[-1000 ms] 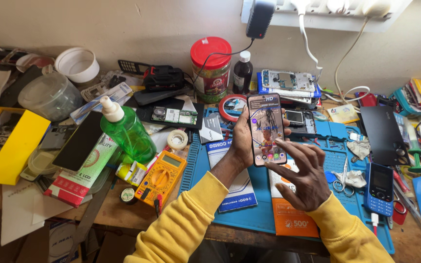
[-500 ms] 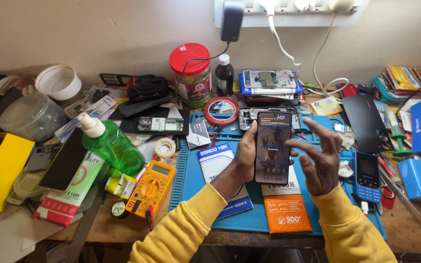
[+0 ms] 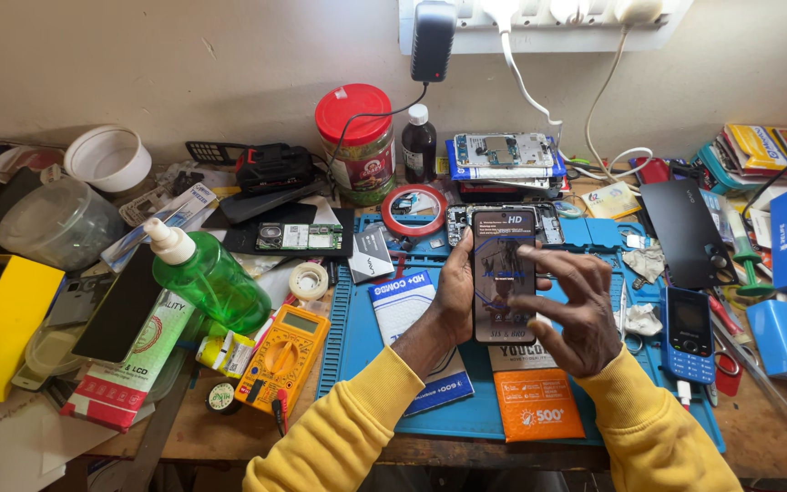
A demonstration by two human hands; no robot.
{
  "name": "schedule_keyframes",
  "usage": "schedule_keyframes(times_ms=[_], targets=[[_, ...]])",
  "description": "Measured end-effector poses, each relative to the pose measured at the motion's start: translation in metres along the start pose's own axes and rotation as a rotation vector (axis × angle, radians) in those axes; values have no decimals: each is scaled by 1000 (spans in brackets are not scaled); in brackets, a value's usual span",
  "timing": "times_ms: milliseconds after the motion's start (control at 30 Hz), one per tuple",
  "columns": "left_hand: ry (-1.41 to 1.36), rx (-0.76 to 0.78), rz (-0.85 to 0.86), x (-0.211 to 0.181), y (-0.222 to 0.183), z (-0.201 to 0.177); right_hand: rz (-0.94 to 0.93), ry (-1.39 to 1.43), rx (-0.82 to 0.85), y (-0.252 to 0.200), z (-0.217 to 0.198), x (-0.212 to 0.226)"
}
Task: The person operates a smartphone, then removes the back cover to expose the battery. They handle a replacement screen assembly, compare it with the phone, and use a metal tool to pry and separate the screen from the frame. Finally, they apply adhesive from a small tube along the phone's edge.
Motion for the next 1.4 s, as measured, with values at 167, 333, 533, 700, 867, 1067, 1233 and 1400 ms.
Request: schedule_keyframes(times_ms=[167,333,533,700,867,1067,1233,1400], targets=[[47,-32,-10,-7,5,5,276,-85,-183,-1,-9,-26],[67,-76,41,-6,-1,0,542,176,-266,-26,5,-53],[5,11,86,-13,-3,5,921,867,-63,-52,56,-76],[111,-6,109,-16,-5,17,932,1053,-46,-53,70,-69],[244,-223,186,-29,-7,3,876,1051,-110,-49,66,-65],[354,-374,247,-34,-7,-10,716,792,-47,-41,57,-53],[299,-260,240,-33,-9,2,756,965,-247,-47,45,-64],[298,-200,214,-30,-9,9,780,1170,-322,-55,52,-71]])
Point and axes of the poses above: each hand's wrist, its own y-axis towards the middle knuckle, its own z-axis out of the palm, x = y × z, the point moved 7 cm from there along y, towards the middle knuckle, and after that the axes turned 8 degrees about -z, right-handed, at the moved point
